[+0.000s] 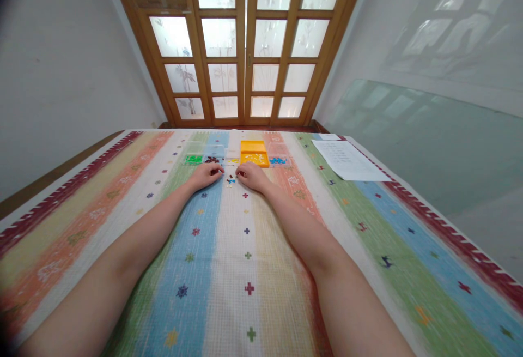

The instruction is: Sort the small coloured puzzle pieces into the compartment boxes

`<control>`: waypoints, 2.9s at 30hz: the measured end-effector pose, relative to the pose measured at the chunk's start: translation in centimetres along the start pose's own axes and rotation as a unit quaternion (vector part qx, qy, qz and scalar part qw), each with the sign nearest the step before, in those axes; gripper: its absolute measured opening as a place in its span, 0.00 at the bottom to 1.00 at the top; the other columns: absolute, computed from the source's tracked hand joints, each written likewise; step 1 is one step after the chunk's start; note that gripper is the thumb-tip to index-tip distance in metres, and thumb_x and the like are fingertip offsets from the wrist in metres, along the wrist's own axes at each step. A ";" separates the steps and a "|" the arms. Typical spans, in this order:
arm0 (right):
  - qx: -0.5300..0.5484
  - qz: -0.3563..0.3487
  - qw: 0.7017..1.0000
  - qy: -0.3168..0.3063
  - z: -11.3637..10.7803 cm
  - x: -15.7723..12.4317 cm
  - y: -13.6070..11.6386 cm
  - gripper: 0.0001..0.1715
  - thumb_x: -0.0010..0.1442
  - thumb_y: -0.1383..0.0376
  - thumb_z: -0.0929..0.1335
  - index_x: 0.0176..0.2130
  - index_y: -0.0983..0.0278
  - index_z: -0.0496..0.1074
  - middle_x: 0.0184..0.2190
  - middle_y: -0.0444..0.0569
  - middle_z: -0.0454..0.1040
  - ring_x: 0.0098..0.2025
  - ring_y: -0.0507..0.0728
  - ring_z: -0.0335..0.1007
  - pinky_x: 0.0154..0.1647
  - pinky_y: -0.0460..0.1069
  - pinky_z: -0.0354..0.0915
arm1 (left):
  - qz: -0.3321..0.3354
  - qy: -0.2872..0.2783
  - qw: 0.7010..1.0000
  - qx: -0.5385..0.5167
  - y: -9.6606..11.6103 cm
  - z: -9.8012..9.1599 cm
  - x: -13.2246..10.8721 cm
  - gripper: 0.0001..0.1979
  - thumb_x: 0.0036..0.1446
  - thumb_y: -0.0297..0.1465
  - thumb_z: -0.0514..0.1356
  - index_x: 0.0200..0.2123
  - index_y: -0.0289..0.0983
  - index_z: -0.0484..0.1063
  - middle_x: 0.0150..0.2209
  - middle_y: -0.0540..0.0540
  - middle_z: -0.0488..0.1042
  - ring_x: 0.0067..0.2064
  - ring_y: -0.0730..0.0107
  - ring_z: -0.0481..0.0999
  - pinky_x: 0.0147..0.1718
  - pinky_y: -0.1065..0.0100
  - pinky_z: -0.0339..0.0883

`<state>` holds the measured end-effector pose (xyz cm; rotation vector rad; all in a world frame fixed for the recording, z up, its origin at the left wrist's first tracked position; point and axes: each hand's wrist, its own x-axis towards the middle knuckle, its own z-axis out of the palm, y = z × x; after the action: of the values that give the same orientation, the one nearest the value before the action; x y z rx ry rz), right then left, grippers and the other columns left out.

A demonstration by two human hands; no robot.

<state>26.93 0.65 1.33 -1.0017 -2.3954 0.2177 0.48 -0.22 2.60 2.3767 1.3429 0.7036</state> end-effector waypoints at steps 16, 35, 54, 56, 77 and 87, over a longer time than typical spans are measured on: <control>0.018 0.005 1.000 -0.014 -0.1 -0.2 -0.1 0.08 0.63 0.67 0.68 0.39 0.62 0.80 0.35 0.48 0.77 0.39 0.56 0.69 0.42 0.49 0.60 | -0.021 0.020 1.000 -0.010 0.9 0.3 0.1 0.13 0.60 0.31 0.57 0.42 0.40 0.81 0.33 0.47 0.79 0.35 0.65 0.74 0.38 0.67 0.65; 0.039 -0.072 0.993 -0.091 0.2 0.3 -2.1 0.11 0.66 0.68 0.68 0.45 0.59 0.80 0.40 0.48 0.78 0.44 0.56 0.71 0.46 0.49 0.61 | -0.237 0.200 0.949 0.061 -3.8 -1.0 0.9 0.13 0.64 0.36 0.58 0.45 0.41 0.81 0.39 0.42 0.81 0.41 0.56 0.77 0.40 0.64 0.64; 0.103 0.081 0.978 0.161 -0.5 0.5 1.1 0.07 0.65 0.66 0.66 0.38 0.62 0.75 0.37 0.50 0.77 0.40 0.58 0.70 0.44 0.51 0.64 | -0.125 0.131 0.983 0.005 -2.7 -0.4 0.5 0.13 0.63 0.33 0.57 0.45 0.40 0.81 0.30 0.48 0.76 0.34 0.64 0.74 0.35 0.67 0.61; 0.085 0.130 0.964 0.214 -1.5 0.2 2.8 0.07 0.64 0.65 0.66 0.39 0.62 0.75 0.37 0.50 0.78 0.40 0.59 0.70 0.45 0.52 0.64 | -0.110 0.122 0.986 0.004 -2.5 -0.3 0.5 0.13 0.63 0.33 0.57 0.46 0.40 0.81 0.30 0.48 0.76 0.33 0.64 0.73 0.36 0.67 0.60; 0.083 0.174 0.967 0.169 -2.0 -0.8 5.7 0.14 0.63 0.66 0.64 0.42 0.62 0.79 0.40 0.50 0.81 0.41 0.58 0.74 0.46 0.52 0.67 | -0.089 0.114 0.989 0.005 -2.5 -0.1 0.3 0.13 0.63 0.32 0.57 0.45 0.39 0.81 0.28 0.49 0.74 0.33 0.64 0.73 0.34 0.67 0.59; 0.030 0.041 0.996 -0.073 -0.8 0.0 1.0 0.08 0.59 0.70 0.69 0.38 0.62 0.79 0.34 0.46 0.78 0.35 0.54 0.69 0.37 0.47 0.59 | -0.098 0.102 0.990 0.012 -2.6 0.0 0.5 0.14 0.63 0.33 0.57 0.45 0.40 0.81 0.29 0.49 0.75 0.33 0.64 0.73 0.34 0.67 0.61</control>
<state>27.99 1.36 1.67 -1.0921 -2.4632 0.4032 -1.12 1.51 1.48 2.1988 1.6491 0.8968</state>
